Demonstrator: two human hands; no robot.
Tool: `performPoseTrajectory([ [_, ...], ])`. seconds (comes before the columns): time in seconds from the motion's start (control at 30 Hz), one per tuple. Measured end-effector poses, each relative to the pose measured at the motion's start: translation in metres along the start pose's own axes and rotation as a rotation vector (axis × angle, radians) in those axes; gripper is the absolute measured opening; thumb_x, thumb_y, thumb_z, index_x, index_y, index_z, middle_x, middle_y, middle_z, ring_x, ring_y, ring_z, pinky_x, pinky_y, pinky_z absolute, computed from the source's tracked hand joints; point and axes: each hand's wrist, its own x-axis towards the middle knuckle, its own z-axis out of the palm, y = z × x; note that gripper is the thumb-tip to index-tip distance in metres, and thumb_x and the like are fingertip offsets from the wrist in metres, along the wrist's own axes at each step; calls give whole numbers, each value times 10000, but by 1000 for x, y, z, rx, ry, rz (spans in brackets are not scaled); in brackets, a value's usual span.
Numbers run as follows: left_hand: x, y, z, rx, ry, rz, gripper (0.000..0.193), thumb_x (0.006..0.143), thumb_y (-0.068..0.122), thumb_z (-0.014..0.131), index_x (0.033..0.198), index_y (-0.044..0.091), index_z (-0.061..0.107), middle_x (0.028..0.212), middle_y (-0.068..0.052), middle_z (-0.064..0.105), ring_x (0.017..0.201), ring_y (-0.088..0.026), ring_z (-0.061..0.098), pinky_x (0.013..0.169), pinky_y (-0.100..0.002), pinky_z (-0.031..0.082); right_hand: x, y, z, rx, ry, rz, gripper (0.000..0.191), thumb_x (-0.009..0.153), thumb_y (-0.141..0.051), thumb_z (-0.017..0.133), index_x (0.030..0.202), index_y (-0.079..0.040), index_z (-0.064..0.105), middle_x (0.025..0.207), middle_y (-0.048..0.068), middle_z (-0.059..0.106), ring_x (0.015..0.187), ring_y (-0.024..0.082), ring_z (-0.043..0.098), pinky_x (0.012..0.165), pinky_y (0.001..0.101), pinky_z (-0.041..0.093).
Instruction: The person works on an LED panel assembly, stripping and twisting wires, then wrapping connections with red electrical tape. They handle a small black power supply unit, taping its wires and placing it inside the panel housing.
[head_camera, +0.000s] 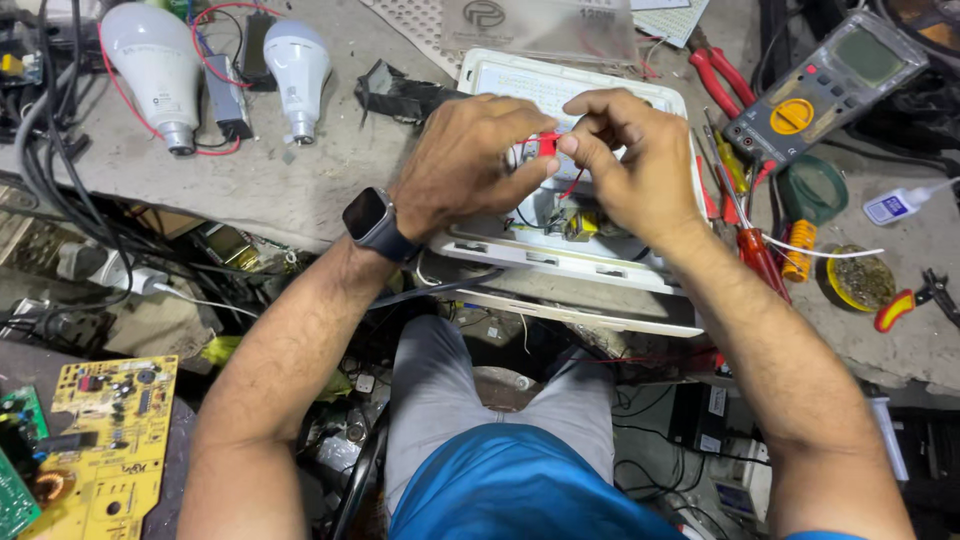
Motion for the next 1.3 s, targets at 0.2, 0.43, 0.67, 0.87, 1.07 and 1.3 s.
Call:
performPoseTrajectory([
  [0.2,0,-12,2,-331,-95,-252,458,952,293,734,1277,5,589,860,-83,792,772,-142,762,796,-303,579,2,-18,6,-399,-19,-139,105,972,-5,733,1076,-8,742,890,122,671,775,285,674,673,378,513],
  [0.43,-5,-33,17,-601,-188,-89,874,789,193,926,1463,1,405,1164,-188,688,1056,-261,685,916,-370,561,6,-4,1,-227,-58,173,140,1014,-139,744,1003,-1,724,772,93,651,632,202,588,587,341,444],
  [0.67,-10,-28,23,-210,-140,-178,816,835,45,828,1530,102,403,1109,-109,756,1071,-240,744,963,-375,591,-1,3,4,-93,-54,136,176,1076,-170,690,1046,3,692,838,70,664,724,123,576,641,278,457],
  [0.87,-9,-15,15,-200,-50,-116,749,815,55,848,1473,142,502,965,-97,666,959,-274,706,946,-404,572,5,14,9,531,-159,520,137,1055,-164,618,1012,-41,659,839,-15,685,715,39,606,627,203,494],
  [1.07,-6,-21,12,-267,52,154,671,957,267,896,1461,90,491,1356,-131,593,1315,-278,618,1139,-391,535,1,5,6,338,-167,420,143,1061,-127,632,957,-29,635,798,7,658,667,52,608,579,216,478],
  [1.3,6,-29,27,-605,-10,-523,839,861,547,767,1390,-19,444,1097,-187,715,999,-229,743,817,-382,619,-6,-10,3,-158,-34,8,164,1050,-113,710,947,3,657,811,82,663,684,104,593,594,259,449],
])
